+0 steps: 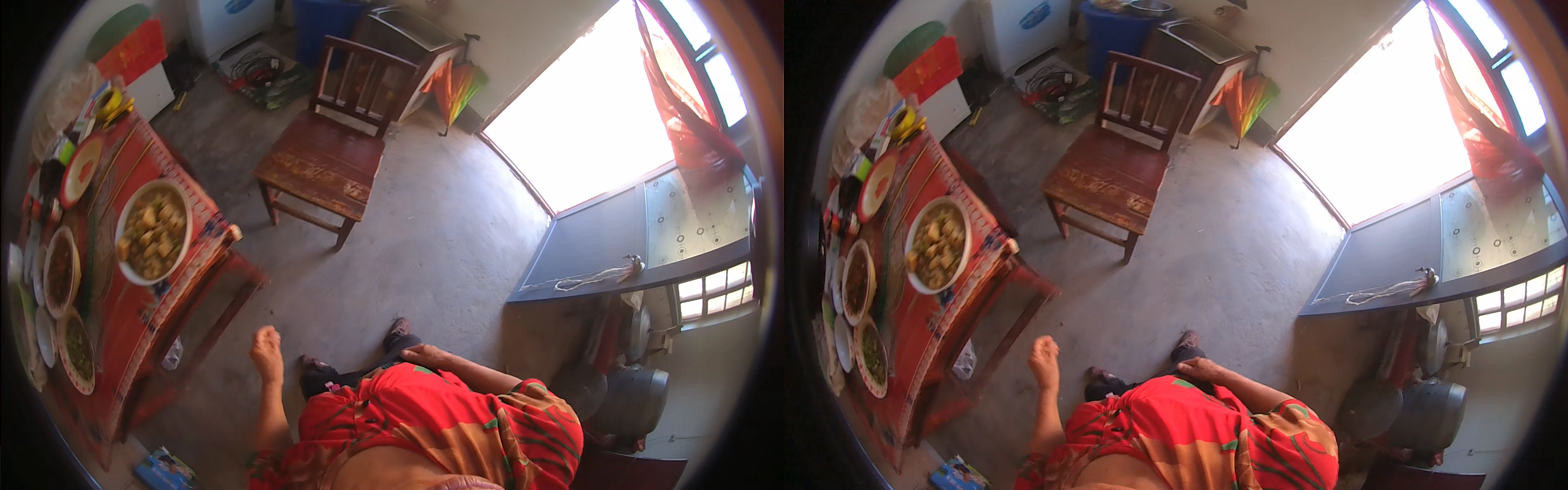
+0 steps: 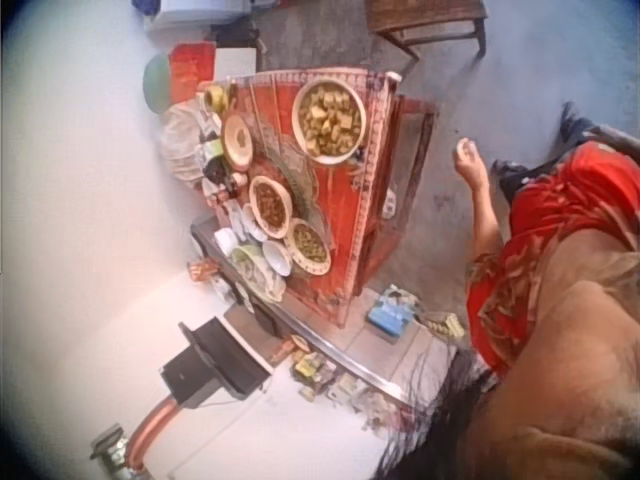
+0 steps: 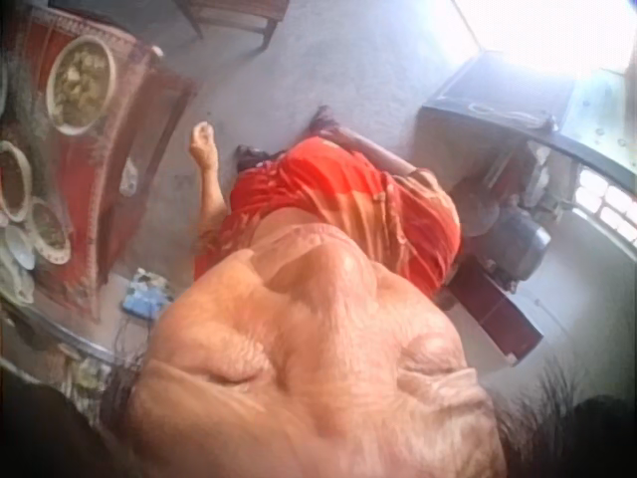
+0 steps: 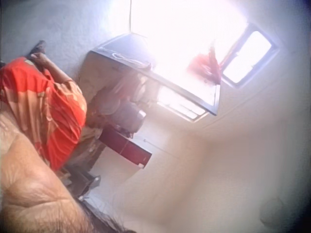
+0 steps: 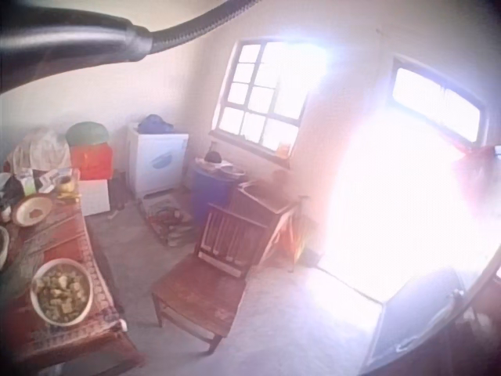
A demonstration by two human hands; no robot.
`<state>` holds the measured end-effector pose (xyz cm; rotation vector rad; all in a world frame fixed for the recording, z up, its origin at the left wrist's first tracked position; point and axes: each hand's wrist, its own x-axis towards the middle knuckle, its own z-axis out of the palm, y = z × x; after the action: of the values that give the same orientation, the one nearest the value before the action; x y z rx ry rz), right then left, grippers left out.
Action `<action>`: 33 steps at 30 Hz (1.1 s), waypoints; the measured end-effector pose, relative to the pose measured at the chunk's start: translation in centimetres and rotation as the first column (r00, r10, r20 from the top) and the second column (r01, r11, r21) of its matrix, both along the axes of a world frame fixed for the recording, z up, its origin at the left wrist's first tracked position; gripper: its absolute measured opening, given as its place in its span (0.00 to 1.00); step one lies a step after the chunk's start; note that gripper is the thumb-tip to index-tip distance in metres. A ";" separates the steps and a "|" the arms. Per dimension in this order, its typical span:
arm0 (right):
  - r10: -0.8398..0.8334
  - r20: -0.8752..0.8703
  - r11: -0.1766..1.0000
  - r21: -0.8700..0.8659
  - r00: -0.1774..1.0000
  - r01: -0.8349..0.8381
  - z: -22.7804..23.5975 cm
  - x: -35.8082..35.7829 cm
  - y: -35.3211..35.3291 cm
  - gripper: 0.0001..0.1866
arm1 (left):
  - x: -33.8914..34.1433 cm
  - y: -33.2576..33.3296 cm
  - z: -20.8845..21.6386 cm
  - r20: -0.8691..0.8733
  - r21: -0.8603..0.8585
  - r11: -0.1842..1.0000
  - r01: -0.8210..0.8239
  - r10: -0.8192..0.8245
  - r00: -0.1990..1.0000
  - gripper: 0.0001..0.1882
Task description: The person sits on the floor and handles chopsticks and a cloth, then stands to pick up a bowl and place it on a table. They add chopped green vegetables to a wok on a stove, stir the contents with a ladle, and serve the cooked food into a bowl. Finally, they carry the bowl to a dining table and place it down.
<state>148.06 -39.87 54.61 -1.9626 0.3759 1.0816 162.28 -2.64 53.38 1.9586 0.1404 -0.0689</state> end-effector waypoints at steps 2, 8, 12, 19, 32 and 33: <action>0.022 0.094 0.999 0.045 0.995 -0.027 -2.1 -0.4 -2.8 0.29 | -3.1 -3.5 -5.4 -0.124 0.357 0.923 0.144 -0.106 0.987 0.17; -0.127 0.073 0.992 -0.008 0.989 0.128 -4.4 0.0 -15.1 0.28 | -12.0 -9.6 -16.8 -0.793 0.308 0.644 0.700 -0.233 0.563 0.23; -0.100 -0.009 0.993 0.055 0.995 0.100 -9.9 -6.6 -21.3 0.29 | -9.8 -14.2 -15.9 -0.794 0.157 0.573 0.804 -0.411 0.448 0.27; -0.461 -0.564 0.594 0.378 0.685 0.711 -15.7 -12.4 -26.5 0.34 | -3.1 -22.1 -12.7 -0.634 0.015 0.502 0.865 -0.664 0.396 0.34; -0.378 -0.010 0.922 0.092 0.926 0.377 -13.8 -6.1 -38.6 0.19 | 15.7 -51.0 -12.9 -0.847 -0.037 0.500 0.865 -0.475 0.239 0.47; -0.438 -0.050 0.895 0.070 0.898 0.440 -12.5 -3.7 -39.1 0.19 | 16.6 -51.9 -14.1 -0.840 0.067 0.444 0.894 -0.459 0.291 0.45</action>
<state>144.31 -78.94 42.12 -1.6781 0.7445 0.8198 178.88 -54.55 39.23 2.2797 -0.2909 -1.6628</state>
